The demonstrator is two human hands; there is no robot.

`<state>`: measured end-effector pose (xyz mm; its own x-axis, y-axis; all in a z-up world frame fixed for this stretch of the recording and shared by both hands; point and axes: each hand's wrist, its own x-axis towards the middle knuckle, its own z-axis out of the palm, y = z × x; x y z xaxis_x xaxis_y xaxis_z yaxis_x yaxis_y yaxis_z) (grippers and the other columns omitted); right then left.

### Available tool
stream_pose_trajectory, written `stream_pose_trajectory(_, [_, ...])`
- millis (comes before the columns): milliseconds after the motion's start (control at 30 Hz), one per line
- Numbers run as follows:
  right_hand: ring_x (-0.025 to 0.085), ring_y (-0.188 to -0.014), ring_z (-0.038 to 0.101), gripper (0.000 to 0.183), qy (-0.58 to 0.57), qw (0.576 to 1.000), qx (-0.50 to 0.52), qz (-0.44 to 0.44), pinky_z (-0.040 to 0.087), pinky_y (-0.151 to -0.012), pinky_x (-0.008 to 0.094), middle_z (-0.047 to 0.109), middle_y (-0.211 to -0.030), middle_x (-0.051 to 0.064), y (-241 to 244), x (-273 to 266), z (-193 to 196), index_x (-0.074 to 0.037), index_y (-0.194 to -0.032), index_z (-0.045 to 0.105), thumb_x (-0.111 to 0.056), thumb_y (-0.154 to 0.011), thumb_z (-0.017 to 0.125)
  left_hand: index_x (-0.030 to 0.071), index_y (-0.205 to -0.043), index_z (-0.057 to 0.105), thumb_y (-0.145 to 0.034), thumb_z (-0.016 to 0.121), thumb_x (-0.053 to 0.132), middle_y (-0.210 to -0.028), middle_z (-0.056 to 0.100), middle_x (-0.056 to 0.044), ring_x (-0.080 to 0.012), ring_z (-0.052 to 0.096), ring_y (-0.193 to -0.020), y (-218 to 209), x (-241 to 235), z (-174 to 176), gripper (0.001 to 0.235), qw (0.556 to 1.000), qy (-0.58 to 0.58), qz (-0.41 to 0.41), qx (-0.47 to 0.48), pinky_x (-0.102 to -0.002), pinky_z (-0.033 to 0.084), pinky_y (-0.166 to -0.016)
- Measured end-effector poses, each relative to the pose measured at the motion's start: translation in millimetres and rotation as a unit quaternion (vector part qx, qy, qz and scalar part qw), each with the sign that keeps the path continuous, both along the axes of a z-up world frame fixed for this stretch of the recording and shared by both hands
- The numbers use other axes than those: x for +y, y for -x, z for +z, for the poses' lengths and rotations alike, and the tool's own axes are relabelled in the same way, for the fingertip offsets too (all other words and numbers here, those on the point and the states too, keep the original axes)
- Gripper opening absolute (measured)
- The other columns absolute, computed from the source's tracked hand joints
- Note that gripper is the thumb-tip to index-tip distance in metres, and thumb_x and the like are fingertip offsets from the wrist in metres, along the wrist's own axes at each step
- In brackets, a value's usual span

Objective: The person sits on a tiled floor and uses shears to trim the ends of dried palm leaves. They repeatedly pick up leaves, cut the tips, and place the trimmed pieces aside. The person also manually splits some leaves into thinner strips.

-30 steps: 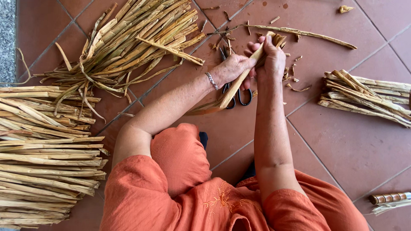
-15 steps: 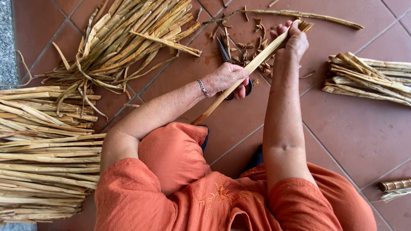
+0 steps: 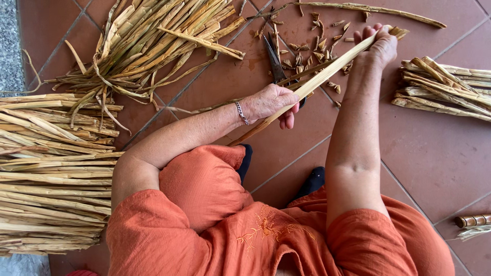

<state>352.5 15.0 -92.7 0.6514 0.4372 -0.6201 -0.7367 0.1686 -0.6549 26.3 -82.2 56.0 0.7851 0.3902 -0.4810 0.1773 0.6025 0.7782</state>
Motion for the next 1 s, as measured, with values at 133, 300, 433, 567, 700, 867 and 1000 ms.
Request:
stream_pose_trajectory(133, [0.020, -0.050, 0.066, 0.013, -0.024, 1.000, -0.017, -0.007, 0.064, -0.051, 0.043, 0.068, -0.063, 0.009, -27.8, -6.2, -7.9, -0.002, -0.083, 0.065, -0.007, -0.094, 0.061, 0.000, -0.089, 0.064, -0.103, 0.053, 0.027, -0.074, 0.074, -0.015, -0.0189, 0.073, -0.064, 8.7, -7.9, 4.0, 0.032, 1.000, -0.001, -0.005, -0.007, -0.033, 0.062, -0.061])
stream_pose_trajectory(300, [0.022, -0.046, 0.065, 0.018, -0.006, 0.998, -0.025, -0.051, 0.062, -0.047, 0.044, 0.068, -0.057, 0.012, -73.3, -8.2, -35.9, -0.001, -0.077, 0.065, -0.008, -0.092, 0.059, 0.001, -0.088, 0.065, -0.103, 0.054, 0.026, -0.073, 0.074, -0.015, -0.0185, 0.071, -0.062, 20.2, -18.5, 8.0, 0.031, 1.000, 0.013, -0.016, 0.000, -0.032, 0.061, -0.060])
stream_pose_trajectory(433, [0.023, -0.050, 0.066, 0.015, -0.008, 0.998, -0.026, -0.062, 0.061, -0.054, 0.048, 0.068, -0.060, 0.008, -113.1, -9.8, -65.4, -0.004, -0.078, 0.064, -0.008, -0.091, 0.059, 0.002, -0.087, 0.065, -0.104, 0.055, 0.027, -0.073, 0.074, -0.015, -0.0182, 0.071, -0.061, 35.9, -22.9, 11.4, 0.031, 1.000, 0.004, -0.025, 0.004, -0.032, 0.060, -0.059])
stream_pose_trajectory(567, [0.026, -0.056, 0.068, 0.009, -0.042, 0.998, -0.025, -0.036, 0.061, -0.064, 0.054, 0.064, -0.062, 0.007, -128.4, -17.9, -74.8, -0.005, -0.082, 0.063, 0.000, -0.087, 0.059, 0.002, -0.087, 0.066, -0.103, 0.055, 0.028, -0.072, 0.074, -0.014, -0.0171, 0.071, -0.060, 51.1, -25.9, 1.6, 0.032, 0.999, 0.018, -0.032, 0.004, -0.031, 0.060, -0.058])
stream_pose_trajectory(700, [0.027, -0.067, 0.073, 0.014, -0.019, 1.000, -0.023, 0.010, 0.063, -0.072, 0.056, 0.065, -0.069, 0.007, -110.0, -20.2, -44.0, -0.006, -0.087, 0.067, -0.016, -0.095, 0.061, 0.004, -0.090, 0.069, -0.102, 0.053, 0.030, -0.077, 0.077, -0.011, -0.0176, 0.073, -0.068, 78.6, -15.2, -31.9, 0.033, 0.989, -0.102, -0.076, 0.081, -0.033, 0.061, -0.065])
stream_pose_trajectory(867, [0.031, -0.089, 0.077, 0.020, -0.046, 0.978, 0.040, 0.199, 0.055, -0.088, 0.068, 0.068, -0.084, 0.008, -70.9, -21.6, -13.4, -0.006, -0.092, 0.065, -0.023, -0.100, 0.058, 0.014, -0.100, 0.074, -0.093, 0.055, 0.037, -0.088, 0.073, -0.014, -0.0361, 0.068, -0.083, 122.7, 10.6, -87.6, 0.031, 0.859, -0.397, -0.180, 0.269, -0.051, 0.053, -0.077])
stream_pose_trajectory(1000, [0.033, -0.086, 0.065, 0.028, -0.089, 0.971, 0.080, 0.209, 0.060, -0.096, 0.059, 0.062, -0.089, 0.014, -51.2, -17.7, -36.5, 0.000, -0.106, 0.063, -0.027, -0.115, 0.058, 0.005, -0.089, 0.077, -0.102, 0.056, 0.046, -0.097, 0.075, -0.017, -0.0323, 0.072, -0.091, 161.8, 73.0, -108.2, 0.047, 0.820, -0.288, -0.151, 0.471, -0.047, 0.054, -0.092])
